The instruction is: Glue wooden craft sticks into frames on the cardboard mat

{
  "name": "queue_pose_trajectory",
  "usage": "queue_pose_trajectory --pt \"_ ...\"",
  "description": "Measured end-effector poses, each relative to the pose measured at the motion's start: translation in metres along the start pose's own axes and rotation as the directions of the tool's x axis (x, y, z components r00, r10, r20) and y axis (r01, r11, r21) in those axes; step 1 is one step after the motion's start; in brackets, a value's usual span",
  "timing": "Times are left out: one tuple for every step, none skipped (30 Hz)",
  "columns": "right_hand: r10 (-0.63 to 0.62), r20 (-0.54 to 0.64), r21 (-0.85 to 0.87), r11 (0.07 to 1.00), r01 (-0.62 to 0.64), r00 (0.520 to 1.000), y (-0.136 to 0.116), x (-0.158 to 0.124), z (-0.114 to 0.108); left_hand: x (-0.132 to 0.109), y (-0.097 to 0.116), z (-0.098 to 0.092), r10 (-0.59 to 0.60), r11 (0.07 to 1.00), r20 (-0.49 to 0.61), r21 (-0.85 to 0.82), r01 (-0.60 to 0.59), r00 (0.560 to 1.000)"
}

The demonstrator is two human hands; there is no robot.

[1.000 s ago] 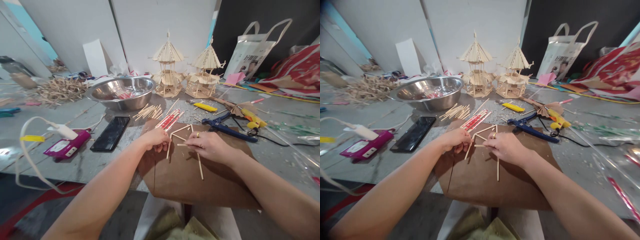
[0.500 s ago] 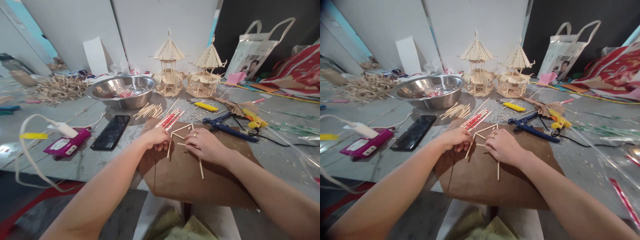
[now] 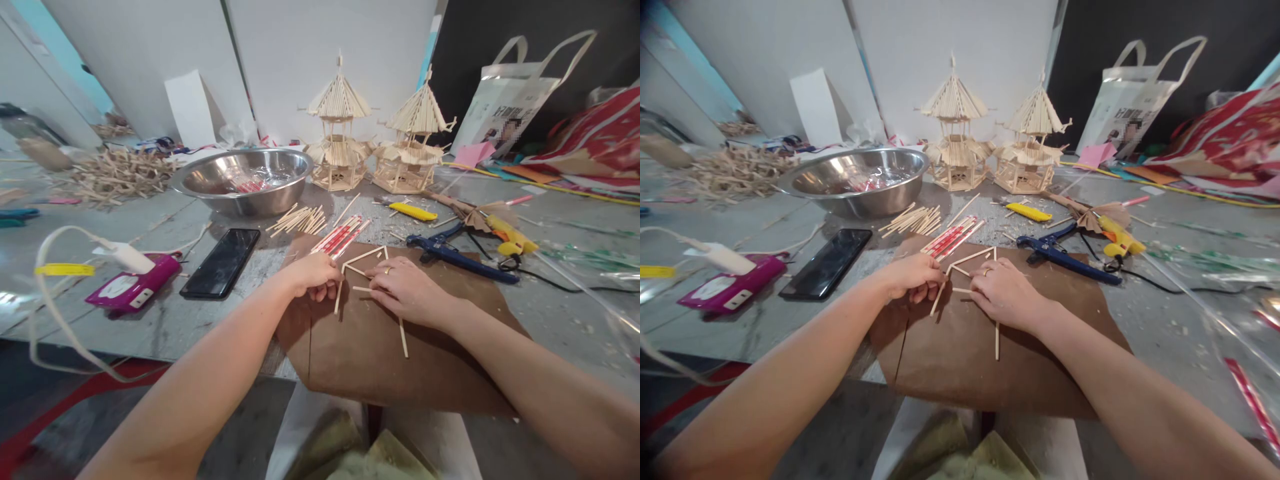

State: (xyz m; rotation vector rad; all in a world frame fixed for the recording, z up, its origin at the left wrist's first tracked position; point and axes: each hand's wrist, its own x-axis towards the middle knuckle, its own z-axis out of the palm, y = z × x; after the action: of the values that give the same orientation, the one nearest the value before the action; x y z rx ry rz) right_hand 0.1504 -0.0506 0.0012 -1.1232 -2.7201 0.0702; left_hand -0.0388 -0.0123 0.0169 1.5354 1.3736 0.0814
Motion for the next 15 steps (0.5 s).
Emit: queue_pose_trajectory --pt "0.0 0.0 -0.001 1.0 0.0 1.0 -0.0002 -0.0001 -0.0003 -0.0002 0.0004 -0.0001 -0.004 1.0 0.001 0.006 0.004 1.0" --pt "0.0 0.002 -0.002 1.0 0.0 1.0 -0.0004 -0.0002 -0.0006 -0.0003 0.0007 -0.0003 -0.01 1.0 0.004 0.013 0.01 1.0" --pt "0.001 0.002 -0.005 1.0 -0.001 1.0 -0.0007 -0.0002 -0.0009 -0.0003 0.0009 -0.0004 -0.016 1.0 0.006 0.019 0.016 1.0" --pt "0.002 0.003 -0.007 1.0 -0.002 1.0 -0.001 -0.0002 -0.0011 -0.0001 0.0009 -0.0006 -0.019 1.0 0.008 0.022 0.019 1.0" --pt "0.004 0.003 -0.009 1.0 -0.004 1.0 -0.0013 -0.0002 -0.0013 0.0003 0.0007 -0.0007 -0.019 1.0 0.011 0.022 0.018 1.0" --pt "0.005 0.003 -0.011 1.0 -0.005 1.0 -0.0015 -0.0001 -0.0014 0.0008 0.0003 -0.0007 -0.016 1.0 0.013 0.02 0.016 1.0" --pt "0.005 0.003 -0.012 1.0 -0.005 1.0 -0.0017 0.0 -0.0014 0.0014 -0.0001 -0.0007 -0.013 1.0 0.015 0.018 0.013 1.0" --pt "0.004 0.001 -0.013 1.0 -0.004 1.0 -0.0018 0.0001 -0.0013 0.0021 -0.0006 -0.0007 -0.011 1.0 0.017 0.015 0.011 1.0" --pt "0.002 -0.001 -0.014 1.0 -0.002 1.0 -0.0018 0.0001 -0.0011 0.0026 -0.001 -0.0007 -0.011 1.0 0.019 0.014 0.011 1.0" --pt "0.0 -0.004 -0.015 1.0 0.0 1.0 -0.0017 0.0002 -0.0009 0.0031 -0.0013 -0.0007 -0.014 1.0 0.019 0.015 0.013 1.0" --pt "-0.001 -0.007 -0.016 1.0 0.001 1.0 -0.0015 0.0002 -0.0008 0.0033 -0.0015 -0.0007 -0.017 1.0 0.019 0.016 0.017 1.0" --pt "-0.002 -0.009 -0.017 1.0 0.002 1.0 -0.0014 0.0002 -0.0006 0.0034 -0.0015 -0.0006 -0.021 1.0 0.02 0.017 0.021 1.0" --pt "-0.003 -0.009 -0.017 1.0 0.003 1.0 -0.0012 0.0003 -0.0004 0.0034 -0.0013 -0.0006 -0.024 1.0 0.02 0.017 0.024 1.0" --pt "-0.004 -0.007 -0.017 1.0 0.004 1.0 -0.001 0.0002 -0.0003 0.0033 -0.0011 -0.0005 -0.025 1.0 0.019 0.017 0.025 1.0" --pt "-0.005 -0.005 -0.018 1.0 0.005 1.0 -0.0008 0.0002 -0.0001 0.0031 -0.0009 -0.0005 -0.026 1.0 0.019 0.018 0.025 0.999"
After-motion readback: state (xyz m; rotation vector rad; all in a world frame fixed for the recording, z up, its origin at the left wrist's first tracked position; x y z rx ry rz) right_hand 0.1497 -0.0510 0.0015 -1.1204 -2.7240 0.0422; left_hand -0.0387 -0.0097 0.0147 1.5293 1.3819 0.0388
